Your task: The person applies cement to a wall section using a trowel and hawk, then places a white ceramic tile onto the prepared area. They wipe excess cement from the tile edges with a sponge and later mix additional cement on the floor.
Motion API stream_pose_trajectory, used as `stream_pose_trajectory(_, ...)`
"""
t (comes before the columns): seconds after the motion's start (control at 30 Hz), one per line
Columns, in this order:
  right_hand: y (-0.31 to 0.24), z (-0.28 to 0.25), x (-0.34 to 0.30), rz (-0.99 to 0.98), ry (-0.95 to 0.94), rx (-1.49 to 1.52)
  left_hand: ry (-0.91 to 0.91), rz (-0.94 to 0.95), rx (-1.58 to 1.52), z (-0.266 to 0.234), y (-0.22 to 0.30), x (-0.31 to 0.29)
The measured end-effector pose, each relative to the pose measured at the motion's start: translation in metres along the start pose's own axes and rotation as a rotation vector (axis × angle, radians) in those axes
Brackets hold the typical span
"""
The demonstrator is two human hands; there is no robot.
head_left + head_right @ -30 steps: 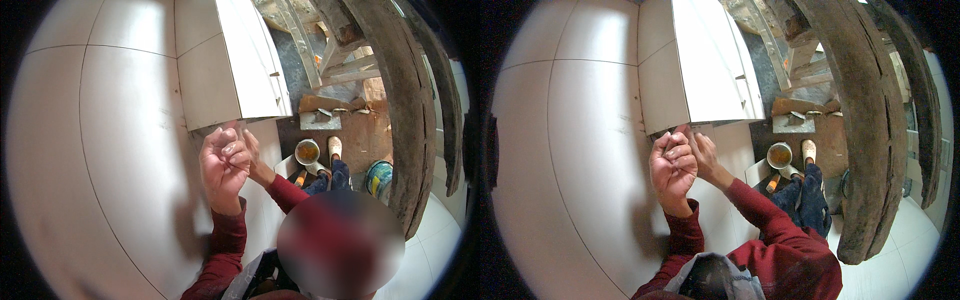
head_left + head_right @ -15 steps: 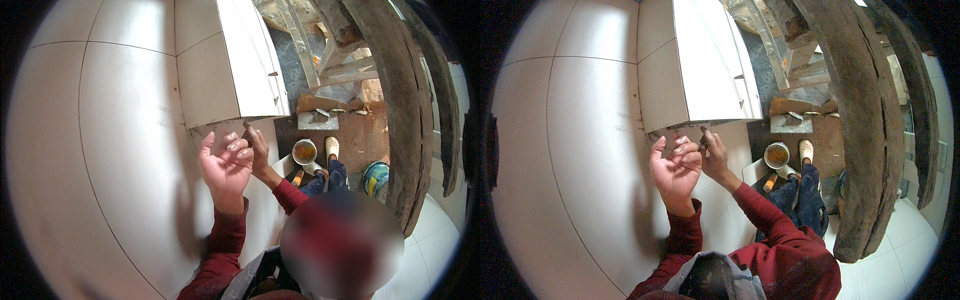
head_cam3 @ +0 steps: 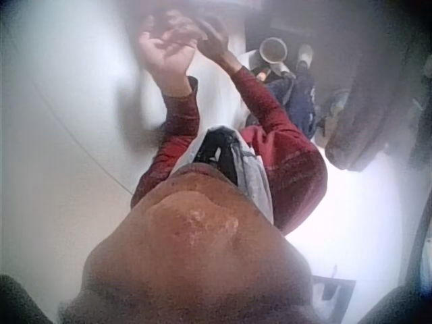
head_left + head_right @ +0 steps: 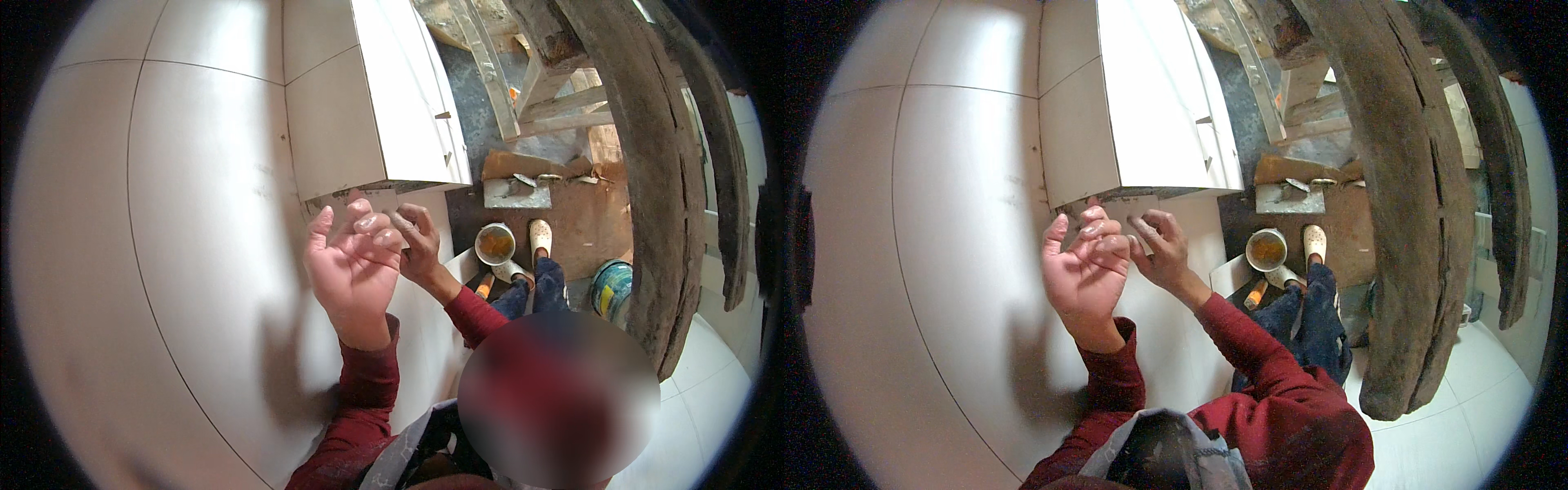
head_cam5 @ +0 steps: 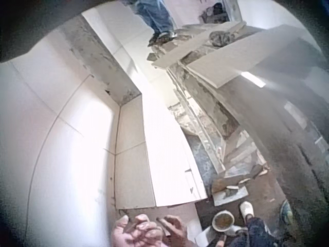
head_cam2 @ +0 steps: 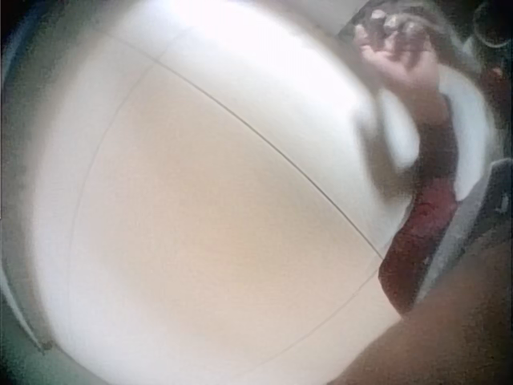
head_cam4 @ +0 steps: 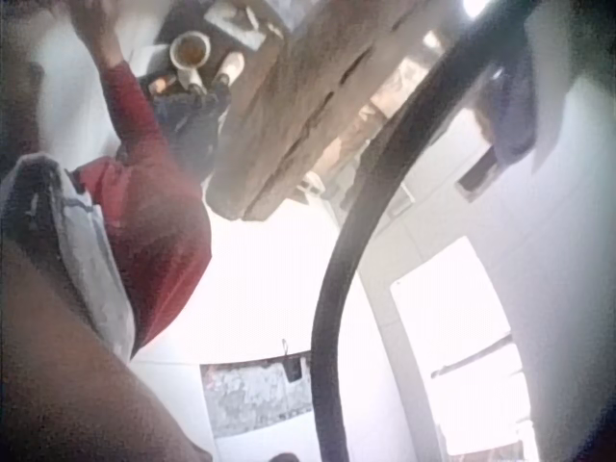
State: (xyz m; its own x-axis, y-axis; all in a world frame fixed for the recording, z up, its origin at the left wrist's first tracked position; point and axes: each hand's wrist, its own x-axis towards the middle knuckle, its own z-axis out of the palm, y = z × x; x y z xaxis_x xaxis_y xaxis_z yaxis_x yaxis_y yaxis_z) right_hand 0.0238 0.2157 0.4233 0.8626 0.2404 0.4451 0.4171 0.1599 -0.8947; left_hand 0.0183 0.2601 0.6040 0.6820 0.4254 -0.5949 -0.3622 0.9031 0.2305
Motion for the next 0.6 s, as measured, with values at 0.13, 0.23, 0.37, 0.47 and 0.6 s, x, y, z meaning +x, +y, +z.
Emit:
stream_pose_trajectory(0.13,0.005,-0.015,-0.003,0.030,-0.028,-0.105,-0.140,0.247,-0.042,0.003,-0.011,-0.006)
stream_pose_trajectory(0.23,0.012,-0.024,-0.012,0.102,-0.026,-0.143,-0.141,0.397,-0.037,-0.010,-0.016,-0.002)
stream_pose_trajectory(0.37,0.019,-0.034,-0.020,0.203,-0.051,-0.100,0.108,0.602,0.080,-0.029,-0.024,0.009)
stream_pose_trajectory(0.47,0.016,-0.051,-0.025,0.404,-0.139,-0.081,0.215,0.674,0.177,-0.038,-0.035,0.010)
stream_pose_trajectory(0.6,0.050,-0.101,-0.061,0.424,-0.264,-0.322,0.225,0.823,0.353,-0.055,-0.040,0.009)
